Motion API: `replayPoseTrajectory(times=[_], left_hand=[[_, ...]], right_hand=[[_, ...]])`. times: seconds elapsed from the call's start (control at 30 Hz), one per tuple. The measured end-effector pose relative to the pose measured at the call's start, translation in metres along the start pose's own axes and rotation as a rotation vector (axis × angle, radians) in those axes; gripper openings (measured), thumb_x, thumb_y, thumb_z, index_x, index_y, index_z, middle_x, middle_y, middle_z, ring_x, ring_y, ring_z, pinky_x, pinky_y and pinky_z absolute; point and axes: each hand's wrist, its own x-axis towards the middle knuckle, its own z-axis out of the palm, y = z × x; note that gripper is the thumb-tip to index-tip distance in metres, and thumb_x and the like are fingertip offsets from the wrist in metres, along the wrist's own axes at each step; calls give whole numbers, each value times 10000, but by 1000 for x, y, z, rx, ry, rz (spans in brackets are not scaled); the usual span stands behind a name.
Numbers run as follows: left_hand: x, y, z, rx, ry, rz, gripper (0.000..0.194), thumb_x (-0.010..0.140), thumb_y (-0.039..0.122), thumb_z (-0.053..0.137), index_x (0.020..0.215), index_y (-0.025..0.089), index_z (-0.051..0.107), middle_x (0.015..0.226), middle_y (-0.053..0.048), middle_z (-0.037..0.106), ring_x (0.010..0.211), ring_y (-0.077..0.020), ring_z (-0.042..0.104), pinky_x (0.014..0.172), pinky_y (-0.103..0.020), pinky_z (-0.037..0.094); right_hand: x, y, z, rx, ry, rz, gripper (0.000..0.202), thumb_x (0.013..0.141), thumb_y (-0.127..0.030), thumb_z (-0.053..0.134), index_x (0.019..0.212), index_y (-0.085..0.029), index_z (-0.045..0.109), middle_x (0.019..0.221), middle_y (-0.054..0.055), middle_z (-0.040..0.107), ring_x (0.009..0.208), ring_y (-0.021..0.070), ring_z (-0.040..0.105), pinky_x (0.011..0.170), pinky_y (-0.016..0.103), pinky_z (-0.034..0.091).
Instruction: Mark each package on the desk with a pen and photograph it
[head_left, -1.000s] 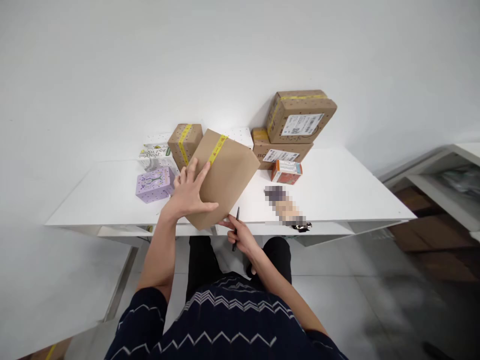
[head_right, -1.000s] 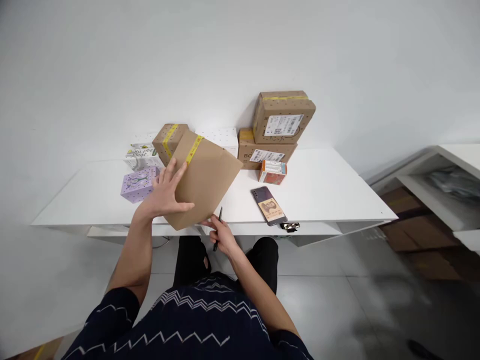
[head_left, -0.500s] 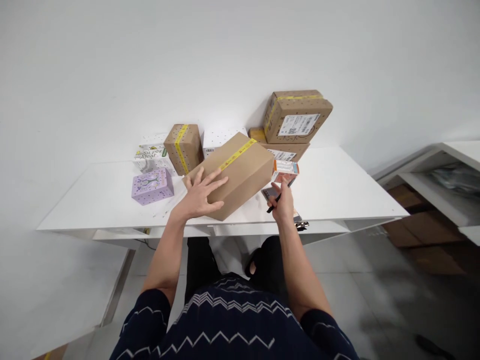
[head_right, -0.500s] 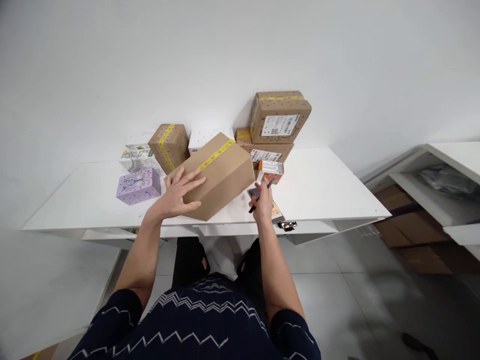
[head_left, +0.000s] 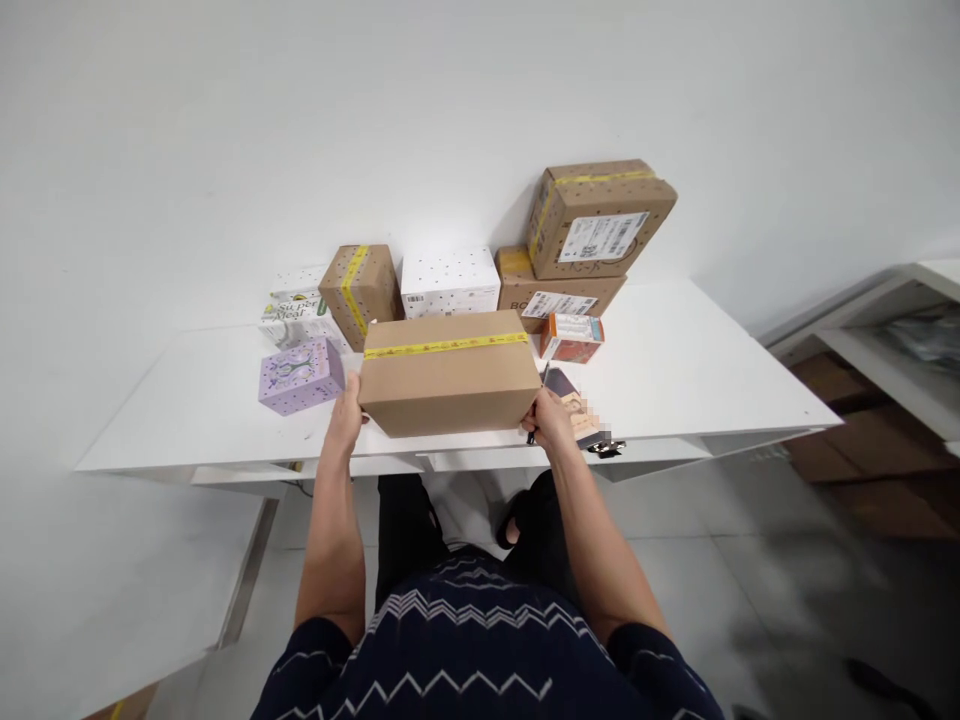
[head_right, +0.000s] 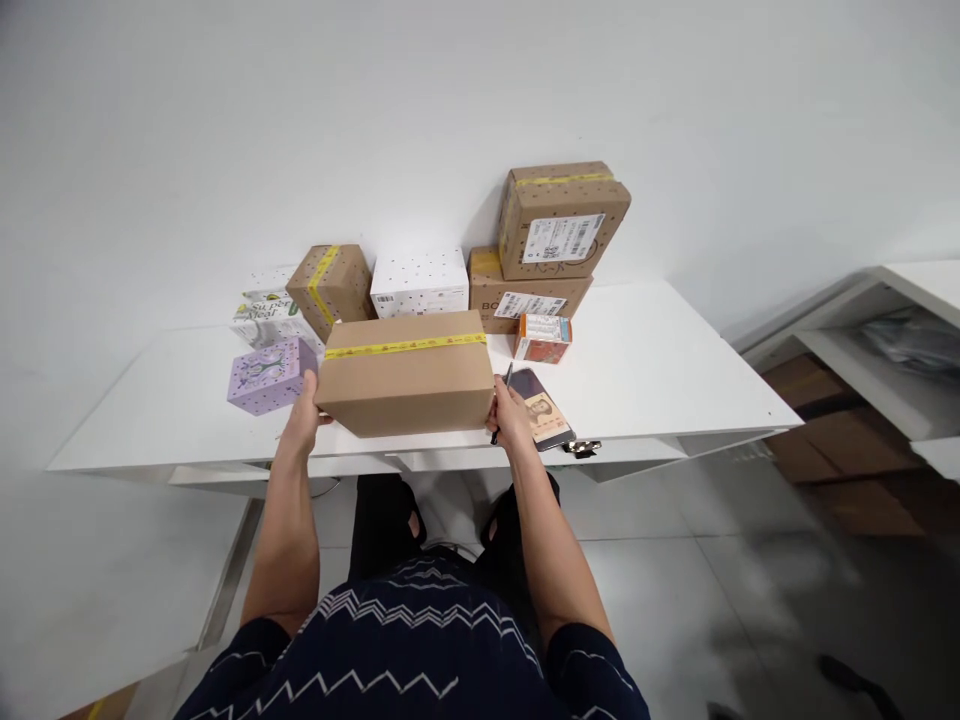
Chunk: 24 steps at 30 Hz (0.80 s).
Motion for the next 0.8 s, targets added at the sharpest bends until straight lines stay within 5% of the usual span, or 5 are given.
replayPoseTrajectory(times=[0.07,0.17,0.37,0.57,0.8], left_hand=[[2,-7,-6,8,-96,-132,752,833,795,419,1286,234,630,1229,-141,689,1207,-352,593,914,-496,534],[-3,-7,-10,-60,-192,-89,701,830,749,489,1278,231,638,1181,-131,711,1158,-329,619,876,-450,551],[-20,-12,-9,-329,-414,75,589,719,468,717,1251,223,653,1271,-90,667,1247,-316,570,1008,-417,495],[-22,-48,-5,-537,-302,41,398,735,508,698,1031,243,676,1158,-53,704,1186,-277,613,995,-415,497],[-19,-66,-7,-501,-191,-53,581,712,763,653,958,238,619,1002,-27,721,1017,-224,676,819,-331,550]], right_hand=[[2,3,-2,-19,-33,40,465,682,-435,745,564,-238,341,367,-124,282,305,26,186,304,176,167],[5,4,-6,8,-43,-10,405,668,-390,756,565,-233,398,360,-129,285,313,32,207,325,189,236],[9,6,-12,37,3,-94,346,550,-436,814,673,-231,564,498,-31,598,531,200,631,433,281,467],[5,11,-12,68,19,-68,380,544,-485,811,767,-232,636,630,2,698,654,232,700,479,293,513],[3,12,-12,4,15,-45,418,553,-525,840,768,-212,667,578,-5,695,606,215,694,487,278,508]])
